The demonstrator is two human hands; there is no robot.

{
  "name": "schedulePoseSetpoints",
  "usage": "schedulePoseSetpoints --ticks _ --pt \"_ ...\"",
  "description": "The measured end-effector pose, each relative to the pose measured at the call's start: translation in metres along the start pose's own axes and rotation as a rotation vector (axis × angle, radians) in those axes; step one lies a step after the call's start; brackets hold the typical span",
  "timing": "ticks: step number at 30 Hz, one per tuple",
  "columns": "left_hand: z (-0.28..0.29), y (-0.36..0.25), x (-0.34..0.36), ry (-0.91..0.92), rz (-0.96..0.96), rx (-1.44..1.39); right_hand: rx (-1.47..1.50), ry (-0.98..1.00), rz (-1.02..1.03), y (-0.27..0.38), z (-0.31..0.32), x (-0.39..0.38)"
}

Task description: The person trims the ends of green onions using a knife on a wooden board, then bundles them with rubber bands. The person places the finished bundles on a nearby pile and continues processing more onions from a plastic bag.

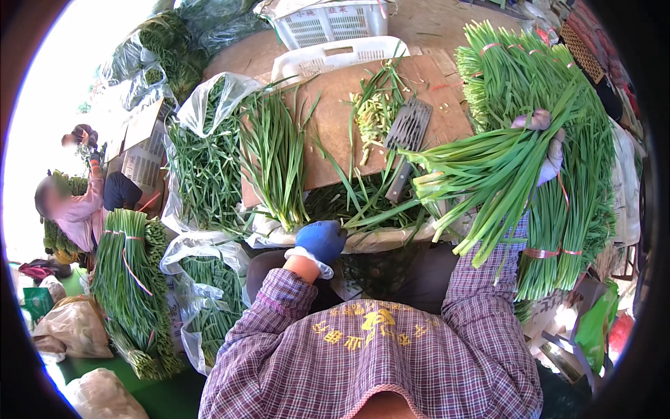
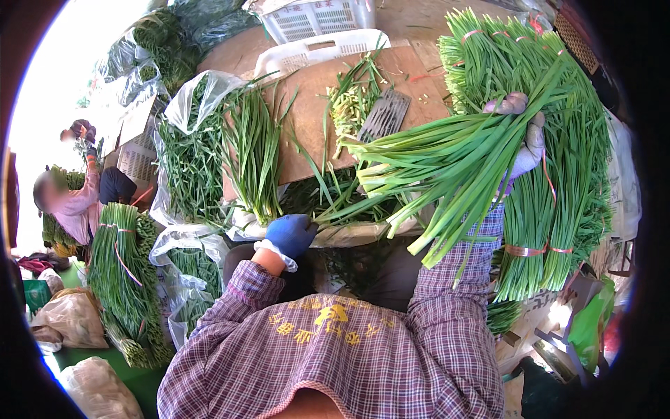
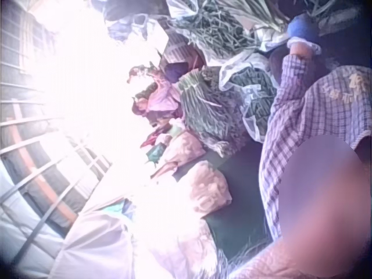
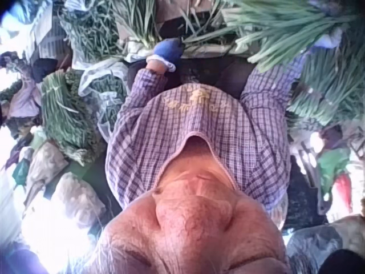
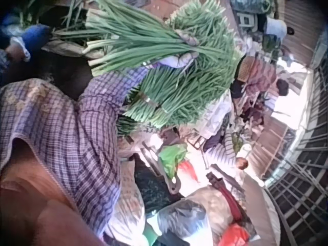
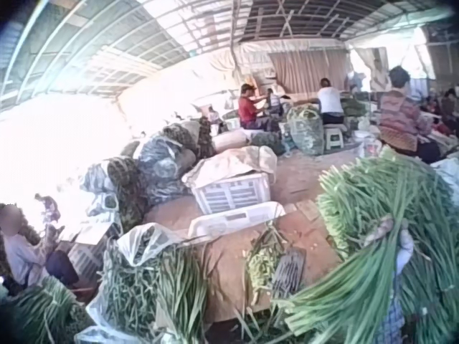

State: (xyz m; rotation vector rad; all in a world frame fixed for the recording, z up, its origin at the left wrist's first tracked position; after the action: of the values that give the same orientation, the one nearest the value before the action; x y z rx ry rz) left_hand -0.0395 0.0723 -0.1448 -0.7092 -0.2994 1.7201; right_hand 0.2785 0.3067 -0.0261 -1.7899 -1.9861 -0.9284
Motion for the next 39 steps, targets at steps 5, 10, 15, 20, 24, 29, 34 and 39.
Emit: schedulePoseSetpoints --ticks 5,10,15,20,24,29,34,39 --pt "0.016 -0.024 -0.001 -0.047 -0.064 0.185 -0.040 0.005 0.079 -0.009 -0.001 0.002" --pt "0.037 -0.071 0.008 -0.130 -0.316 -0.471 0.024 0.031 -0.023 -0.014 0.009 0.002" --pt "0.015 -0.109 0.033 -0.131 -0.965 -0.631 -0.030 0.036 -0.039 -0.040 0.000 0.002" --pt "-0.010 -0.103 0.041 -0.173 -1.086 -0.216 -0.041 -0.086 -0.100 -0.062 0.001 0.001" --pt "0.014 -0.115 0.028 0.032 -0.738 -0.669 -0.134 -0.068 -0.035 -0.058 -0.002 0.003" --pt "0.001 -0.053 0.032 0.152 -0.173 -0.118 -0.145 -0.055 0.006 -0.043 0.001 0.004" --pt "0.011 -0.029 0.018 0.188 -0.168 0.209 -0.155 -0.077 0.023 -0.036 0.005 0.003" --pt "0.031 -0.078 -0.004 0.607 -0.120 -1.051 -0.156 -0.201 0.003 -0.042 0.007 0.004"
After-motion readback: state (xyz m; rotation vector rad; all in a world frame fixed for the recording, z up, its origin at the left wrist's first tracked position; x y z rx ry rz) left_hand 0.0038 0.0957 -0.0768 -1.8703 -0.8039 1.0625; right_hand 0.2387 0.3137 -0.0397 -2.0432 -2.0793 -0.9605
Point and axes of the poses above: each hand's wrist, its own x-axis towards the middle knuckle, its own z-axis out of the back of the hand, y = z × x, the point moved 3 cm from there along x, towards the middle knuckle, and after that the axes turned 11 degrees about -x, right-handed, at the moved point
